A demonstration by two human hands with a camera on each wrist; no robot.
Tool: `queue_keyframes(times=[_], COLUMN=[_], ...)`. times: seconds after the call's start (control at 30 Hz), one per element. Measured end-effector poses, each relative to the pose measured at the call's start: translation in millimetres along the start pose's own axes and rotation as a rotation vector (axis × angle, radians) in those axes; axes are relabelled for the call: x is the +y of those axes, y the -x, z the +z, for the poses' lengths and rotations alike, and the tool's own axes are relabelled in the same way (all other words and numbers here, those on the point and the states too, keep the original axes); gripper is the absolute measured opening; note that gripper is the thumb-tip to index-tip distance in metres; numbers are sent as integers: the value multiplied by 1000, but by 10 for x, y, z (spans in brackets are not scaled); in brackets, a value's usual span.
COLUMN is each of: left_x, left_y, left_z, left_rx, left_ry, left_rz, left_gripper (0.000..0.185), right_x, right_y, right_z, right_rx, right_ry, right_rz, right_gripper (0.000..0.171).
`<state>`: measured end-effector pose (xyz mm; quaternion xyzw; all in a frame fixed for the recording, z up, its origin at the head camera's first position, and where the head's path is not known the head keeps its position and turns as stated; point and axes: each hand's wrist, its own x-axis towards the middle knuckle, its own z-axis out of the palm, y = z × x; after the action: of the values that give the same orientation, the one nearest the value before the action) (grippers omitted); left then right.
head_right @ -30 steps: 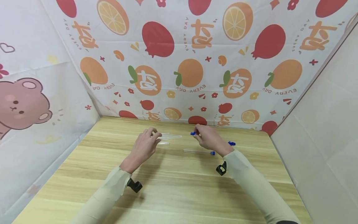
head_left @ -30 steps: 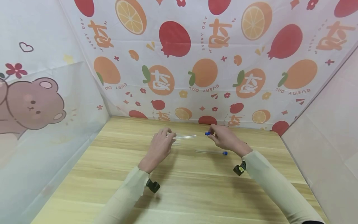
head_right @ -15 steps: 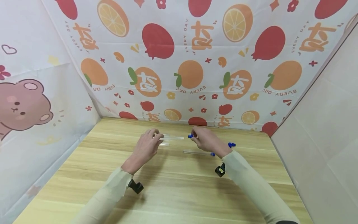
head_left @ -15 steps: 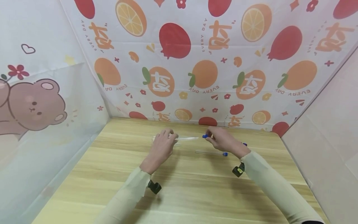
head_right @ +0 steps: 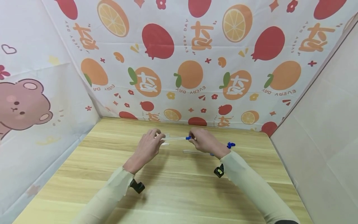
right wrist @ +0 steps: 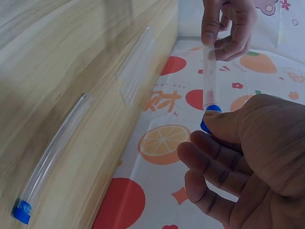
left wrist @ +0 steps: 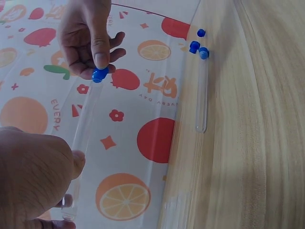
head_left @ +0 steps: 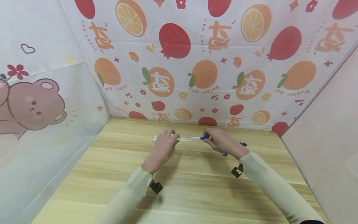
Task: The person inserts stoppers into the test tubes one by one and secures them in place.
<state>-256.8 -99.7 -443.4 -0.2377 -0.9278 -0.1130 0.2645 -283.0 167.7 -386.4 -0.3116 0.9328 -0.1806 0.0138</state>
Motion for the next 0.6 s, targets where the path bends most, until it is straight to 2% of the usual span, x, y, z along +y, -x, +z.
queue_keyframes(times=[0.4, 0.6], left_x=[54, 73], left_y=[42, 34], left_z=[-9, -17], left_rx=[-26, 2], left_ry=[-19, -15], left_rz=[8, 7], left_gripper=[13, 11], right_x=[-41, -65], right_y=[8, -5], right_z=[30, 35], right_rx=[-38, -49], right_ry=[34, 64], right_rz=[-13, -20], right_gripper=[9, 12])
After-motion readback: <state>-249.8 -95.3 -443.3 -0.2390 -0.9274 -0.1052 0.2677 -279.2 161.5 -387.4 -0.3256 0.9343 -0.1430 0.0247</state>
